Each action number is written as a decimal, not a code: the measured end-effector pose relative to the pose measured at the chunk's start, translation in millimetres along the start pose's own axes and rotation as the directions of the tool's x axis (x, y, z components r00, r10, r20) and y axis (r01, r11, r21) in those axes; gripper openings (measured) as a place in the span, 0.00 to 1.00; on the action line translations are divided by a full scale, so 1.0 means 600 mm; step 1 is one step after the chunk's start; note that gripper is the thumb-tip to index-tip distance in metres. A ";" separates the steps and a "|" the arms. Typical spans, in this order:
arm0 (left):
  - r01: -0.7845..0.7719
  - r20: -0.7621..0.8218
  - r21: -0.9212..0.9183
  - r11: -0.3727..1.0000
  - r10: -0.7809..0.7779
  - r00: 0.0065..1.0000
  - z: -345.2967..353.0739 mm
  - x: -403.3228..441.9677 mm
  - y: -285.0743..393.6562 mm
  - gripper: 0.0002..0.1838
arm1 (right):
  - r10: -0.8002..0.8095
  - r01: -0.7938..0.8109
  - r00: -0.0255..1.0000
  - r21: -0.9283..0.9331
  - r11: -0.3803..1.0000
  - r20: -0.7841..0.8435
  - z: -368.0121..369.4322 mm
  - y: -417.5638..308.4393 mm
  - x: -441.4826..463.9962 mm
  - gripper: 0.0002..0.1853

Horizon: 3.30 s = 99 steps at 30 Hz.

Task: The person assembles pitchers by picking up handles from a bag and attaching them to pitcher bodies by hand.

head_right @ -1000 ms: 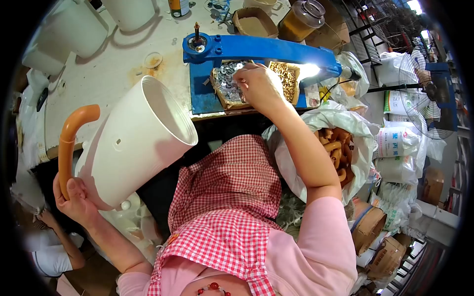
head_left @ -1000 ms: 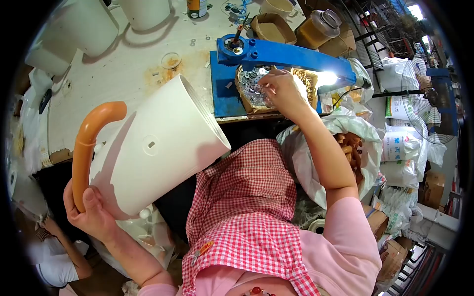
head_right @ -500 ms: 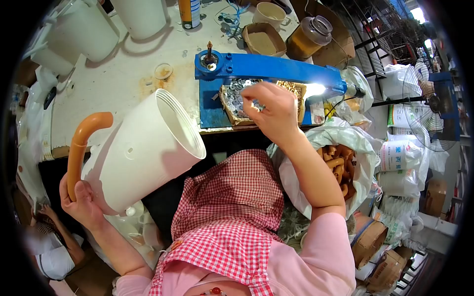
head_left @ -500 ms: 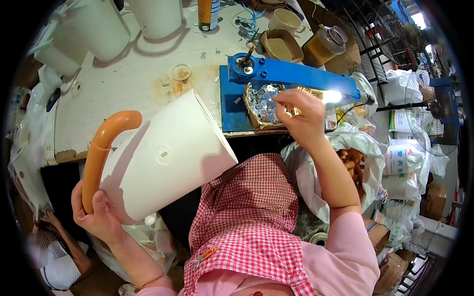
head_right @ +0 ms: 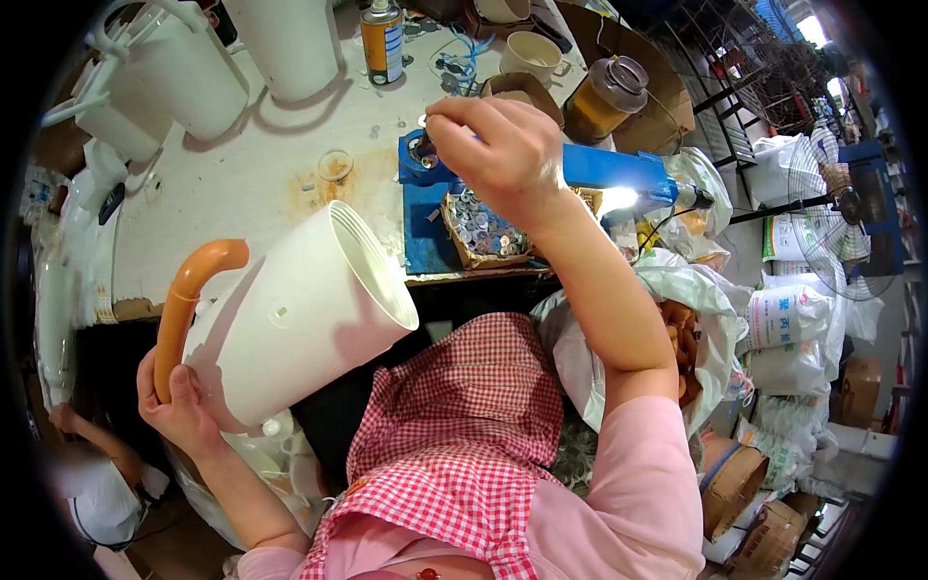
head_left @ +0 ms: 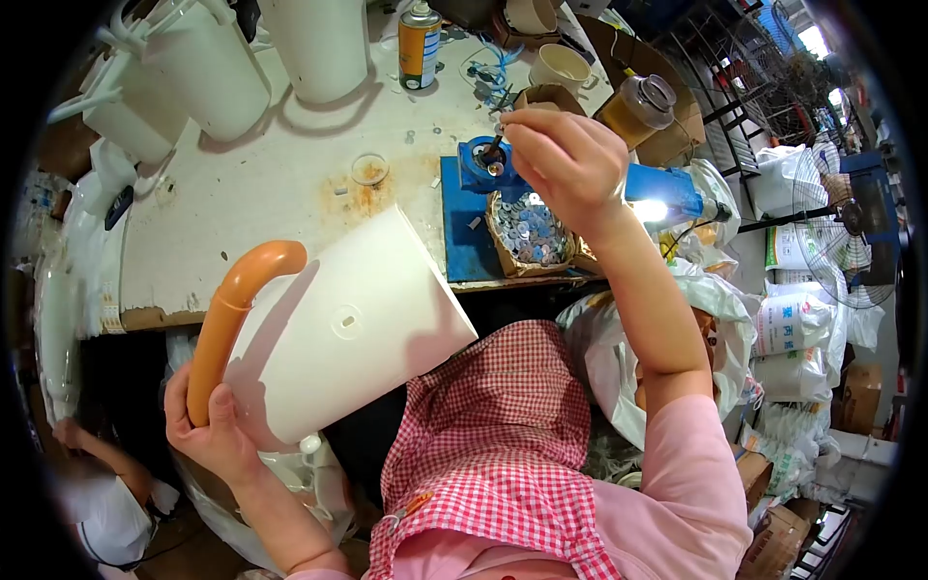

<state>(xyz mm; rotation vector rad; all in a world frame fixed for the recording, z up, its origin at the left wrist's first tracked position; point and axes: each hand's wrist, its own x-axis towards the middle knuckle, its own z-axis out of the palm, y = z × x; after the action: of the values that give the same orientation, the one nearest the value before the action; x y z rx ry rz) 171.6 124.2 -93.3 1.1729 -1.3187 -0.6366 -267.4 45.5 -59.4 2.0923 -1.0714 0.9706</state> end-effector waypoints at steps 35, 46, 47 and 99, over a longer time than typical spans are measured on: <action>-0.242 0.258 -0.020 0.970 0.239 0.936 0.352 0.245 0.082 0.15 | 0.758 -0.576 0.387 0.779 -0.246 0.525 -0.014 -0.074 -0.050 0.23; 0.024 0.426 0.337 0.941 -0.175 0.888 0.359 0.249 0.127 0.20 | 0.628 -0.534 0.235 0.639 -0.554 0.742 -0.022 -0.052 -0.040 0.21; 0.014 0.426 0.330 0.944 -0.162 0.890 0.357 0.250 0.120 0.20 | 0.634 -0.531 0.244 0.648 -0.546 0.734 -0.023 -0.050 -0.038 0.21; -0.711 0.919 0.341 0.615 -0.059 0.389 0.440 0.220 0.250 0.16 | 0.690 -0.746 0.270 0.599 -0.291 0.671 0.009 -0.024 -0.046 0.27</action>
<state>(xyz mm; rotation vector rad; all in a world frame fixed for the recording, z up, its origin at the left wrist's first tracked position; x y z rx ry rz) -88.0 -18.2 54.6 1.0405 -2.9011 -0.3514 -264.8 59.9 -87.3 1.8264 -2.4728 2.7510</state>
